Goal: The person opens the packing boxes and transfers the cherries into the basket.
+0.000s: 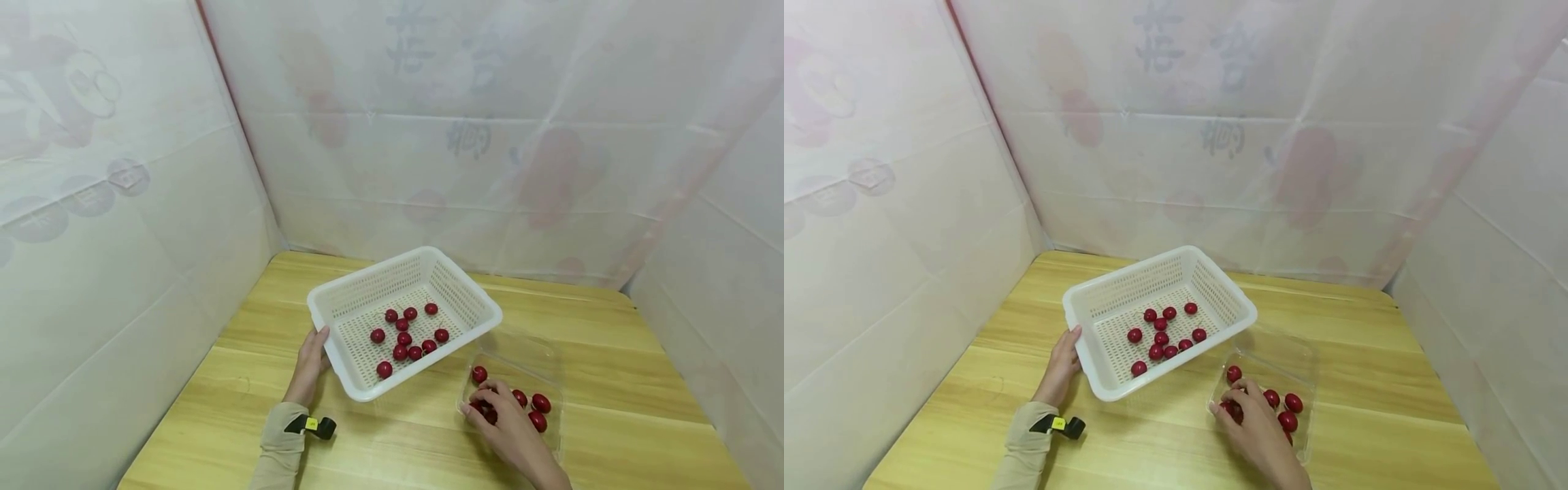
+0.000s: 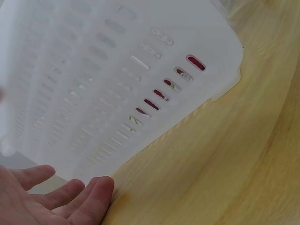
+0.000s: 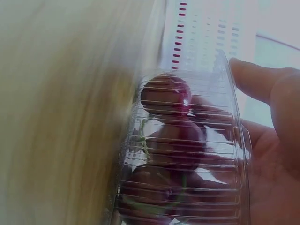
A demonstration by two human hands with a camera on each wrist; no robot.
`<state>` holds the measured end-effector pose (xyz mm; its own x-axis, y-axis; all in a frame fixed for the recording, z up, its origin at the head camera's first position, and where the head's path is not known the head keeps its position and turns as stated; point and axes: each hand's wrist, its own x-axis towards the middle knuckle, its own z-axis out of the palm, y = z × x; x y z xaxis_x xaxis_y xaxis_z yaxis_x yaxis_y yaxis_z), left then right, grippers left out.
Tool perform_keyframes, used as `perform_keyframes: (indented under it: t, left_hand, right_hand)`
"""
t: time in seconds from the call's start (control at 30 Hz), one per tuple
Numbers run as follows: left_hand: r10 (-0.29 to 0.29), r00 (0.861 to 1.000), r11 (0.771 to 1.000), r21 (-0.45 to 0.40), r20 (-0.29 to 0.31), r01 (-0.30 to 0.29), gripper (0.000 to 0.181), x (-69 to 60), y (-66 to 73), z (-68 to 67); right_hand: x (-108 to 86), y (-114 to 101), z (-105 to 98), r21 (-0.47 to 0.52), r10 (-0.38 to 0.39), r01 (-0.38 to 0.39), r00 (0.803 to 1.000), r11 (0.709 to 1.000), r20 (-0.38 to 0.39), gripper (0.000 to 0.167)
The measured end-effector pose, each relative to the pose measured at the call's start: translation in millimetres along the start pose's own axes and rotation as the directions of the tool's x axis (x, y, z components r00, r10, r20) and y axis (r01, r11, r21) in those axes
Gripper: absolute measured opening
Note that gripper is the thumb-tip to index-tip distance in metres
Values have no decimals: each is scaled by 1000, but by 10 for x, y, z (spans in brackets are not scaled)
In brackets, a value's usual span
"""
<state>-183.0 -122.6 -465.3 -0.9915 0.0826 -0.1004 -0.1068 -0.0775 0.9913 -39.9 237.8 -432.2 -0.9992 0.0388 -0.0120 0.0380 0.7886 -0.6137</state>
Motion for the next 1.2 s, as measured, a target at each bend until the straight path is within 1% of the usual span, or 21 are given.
perform_keyframes:
  t: [0.17,0.27,0.33,0.43,0.53,0.6,0.63,0.7,0.8,0.93,1.0,1.1,1.2]
  left_hand:
    - [-14,1000,1000,5,-1,14,67,-14,10,3]
    - [-46,999,999,13,-20,46,72,-19,25,15]
    - [-57,998,998,24,-29,58,74,-15,29,19]
    - [-76,996,997,21,-39,77,75,-2,38,19]
    - [-72,997,997,8,-40,72,75,10,41,17]
    - [-70,997,998,0,-42,70,76,15,46,18]
    - [-69,997,998,-3,-42,69,76,15,47,20]
    - [-66,997,998,-4,-41,66,77,13,49,23]
    - [-70,997,998,-6,-43,70,77,4,50,27]
    - [-50,998,999,0,-38,50,74,-9,42,26]
    - [-31,999,1000,6,-29,31,71,-13,32,21]
    - [-15,1000,1000,5,-22,16,68,-17,19,19]
    - [-12,1000,1000,11,-26,12,69,-21,19,28]
  right_hand:
    - [-15,-2,4,14,-26,26,999,1000,-46,15]
    - [-43,-10,-2,42,-50,54,995,998,-84,5]
    - [-68,-16,-14,42,-71,77,991,996,-117,8]
    - [-110,-9,-46,-11,-117,117,978,993,-173,18]
    - [-138,23,-89,-65,-160,149,962,987,-222,27]
    - [-149,59,-128,-68,-175,163,954,984,-245,29]
    - [-155,80,-154,-66,-180,168,950,984,-257,28]
    - [-164,122,-221,-55,-170,161,948,985,-268,24]
    - [-168,176,-354,-49,-139,130,954,990,-267,20]
    - [-135,203,-568,-82,-121,104,959,991,-258,22]
    - [-106,187,-672,-102,-133,110,956,989,-261,23]
    - [-44,126,-816,-113,-176,150,947,982,-270,24]
    - [61,42,-920,-137,-262,230,919,963,-295,23]
